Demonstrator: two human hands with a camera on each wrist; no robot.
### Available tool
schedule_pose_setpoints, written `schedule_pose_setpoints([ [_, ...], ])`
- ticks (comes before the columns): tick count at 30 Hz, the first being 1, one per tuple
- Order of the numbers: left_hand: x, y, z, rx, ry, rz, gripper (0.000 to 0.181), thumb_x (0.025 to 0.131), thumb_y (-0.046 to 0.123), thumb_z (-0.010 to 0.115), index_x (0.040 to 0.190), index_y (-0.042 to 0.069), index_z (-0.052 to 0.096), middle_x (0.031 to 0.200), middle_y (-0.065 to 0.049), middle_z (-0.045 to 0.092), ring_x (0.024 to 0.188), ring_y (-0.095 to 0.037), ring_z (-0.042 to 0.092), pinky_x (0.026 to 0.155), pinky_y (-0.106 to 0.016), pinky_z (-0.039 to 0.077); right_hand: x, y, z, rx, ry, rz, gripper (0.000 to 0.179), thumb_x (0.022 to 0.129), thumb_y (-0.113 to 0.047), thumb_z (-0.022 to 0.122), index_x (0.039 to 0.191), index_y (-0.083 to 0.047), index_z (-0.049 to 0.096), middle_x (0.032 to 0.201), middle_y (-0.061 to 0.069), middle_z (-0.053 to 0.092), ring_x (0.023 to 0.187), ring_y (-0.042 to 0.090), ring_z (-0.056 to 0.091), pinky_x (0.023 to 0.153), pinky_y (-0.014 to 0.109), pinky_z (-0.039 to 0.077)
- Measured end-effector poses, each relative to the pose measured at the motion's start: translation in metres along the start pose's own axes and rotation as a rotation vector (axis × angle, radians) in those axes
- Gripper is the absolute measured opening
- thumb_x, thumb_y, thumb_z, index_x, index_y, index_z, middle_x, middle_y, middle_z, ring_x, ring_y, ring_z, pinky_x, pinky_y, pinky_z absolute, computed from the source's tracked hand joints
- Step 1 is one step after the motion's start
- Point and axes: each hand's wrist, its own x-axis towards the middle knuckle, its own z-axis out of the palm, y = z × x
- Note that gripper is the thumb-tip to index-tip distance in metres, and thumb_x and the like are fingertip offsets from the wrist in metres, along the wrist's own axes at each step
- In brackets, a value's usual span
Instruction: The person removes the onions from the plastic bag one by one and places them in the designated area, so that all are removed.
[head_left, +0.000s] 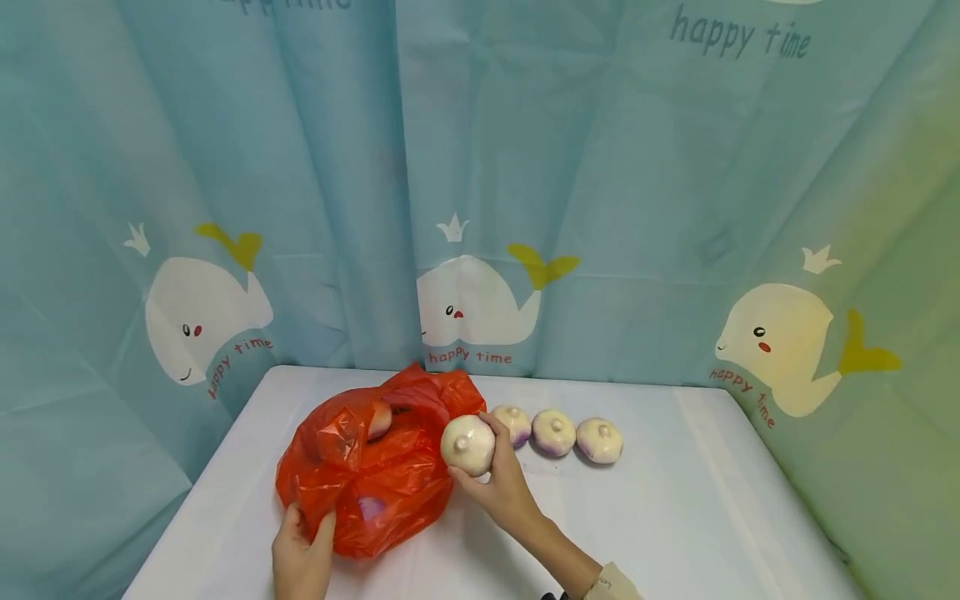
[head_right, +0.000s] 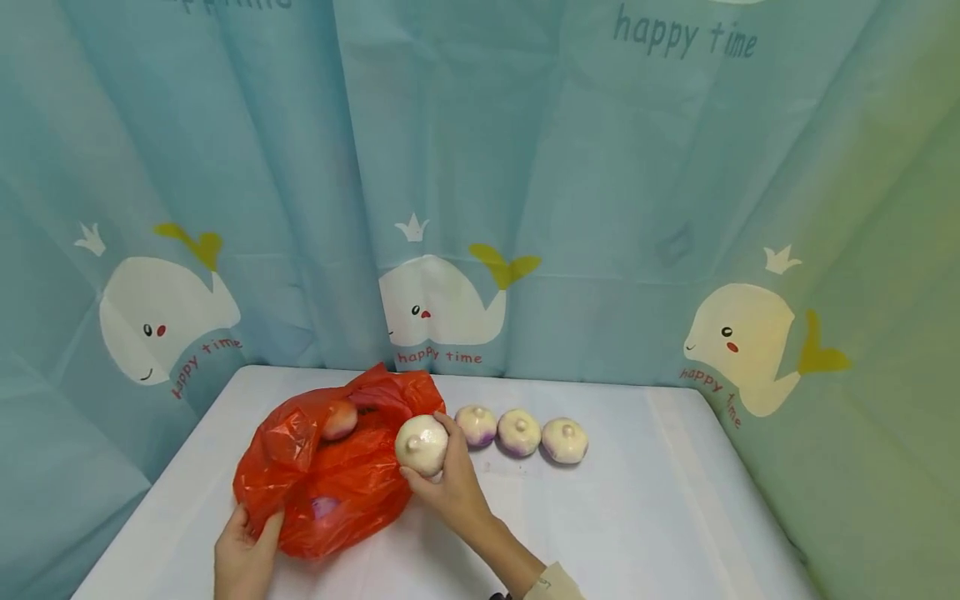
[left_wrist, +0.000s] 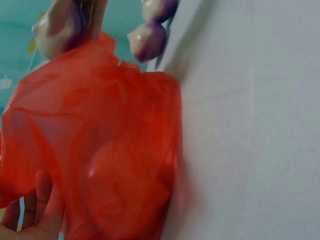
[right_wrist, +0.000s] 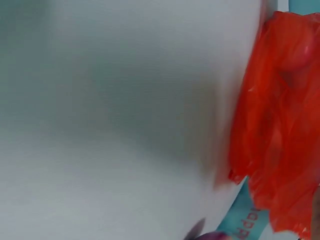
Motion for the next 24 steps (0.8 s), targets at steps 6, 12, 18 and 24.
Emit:
schedule_pose_setpoints([
  [6,0.000,0.000,0.000,0.005,-0.013,-0.012,0.035,0.092,0.008,0.053,0.124,-0.004,0.046,0.122,-0.026,0.053,0.107,-0.031,0.051,0.087,-0.035,0.047,-0.010,-0.021,-0.026,0.028,0.023,0.039,0.076,0.073,0.003,0.077,0.133,0.008,0.032,0.131,0.023,0.047,0.116,0.032,0.049,0.098,0.038,0.042],
  [12,-0.001,0.000,0.002,-0.039,-0.035,-0.055,0.036,0.093,0.006,0.051,0.127,-0.004,0.043,0.126,-0.027,0.050,0.109,-0.034,0.049,0.089,-0.041,0.040,-0.020,-0.019,-0.042,-0.042,0.056,0.111,0.075,0.073,0.001,0.078,0.134,0.007,0.035,0.131,0.022,0.047,0.116,0.031,0.048,0.098,0.041,0.041],
  [18,0.000,0.001,0.003,-0.044,-0.025,-0.059,0.036,0.094,0.006,0.050,0.127,-0.005,0.042,0.125,-0.028,0.050,0.111,-0.037,0.050,0.090,-0.043,0.040,-0.028,-0.008,-0.053,-0.073,0.113,0.080,0.076,0.070,0.002,0.080,0.133,0.009,0.038,0.132,0.025,0.047,0.109,0.028,0.052,0.092,0.018,0.041],
  [24,0.002,-0.001,0.001,-0.027,-0.007,-0.070,0.034,0.094,0.005,0.051,0.125,-0.006,0.044,0.124,-0.029,0.051,0.108,-0.037,0.050,0.089,-0.043,0.040,-0.035,-0.002,-0.064,-0.073,0.139,0.113,0.077,0.071,0.003,0.079,0.134,0.010,0.035,0.130,0.029,0.042,0.113,0.032,0.047,0.090,0.023,0.045],
])
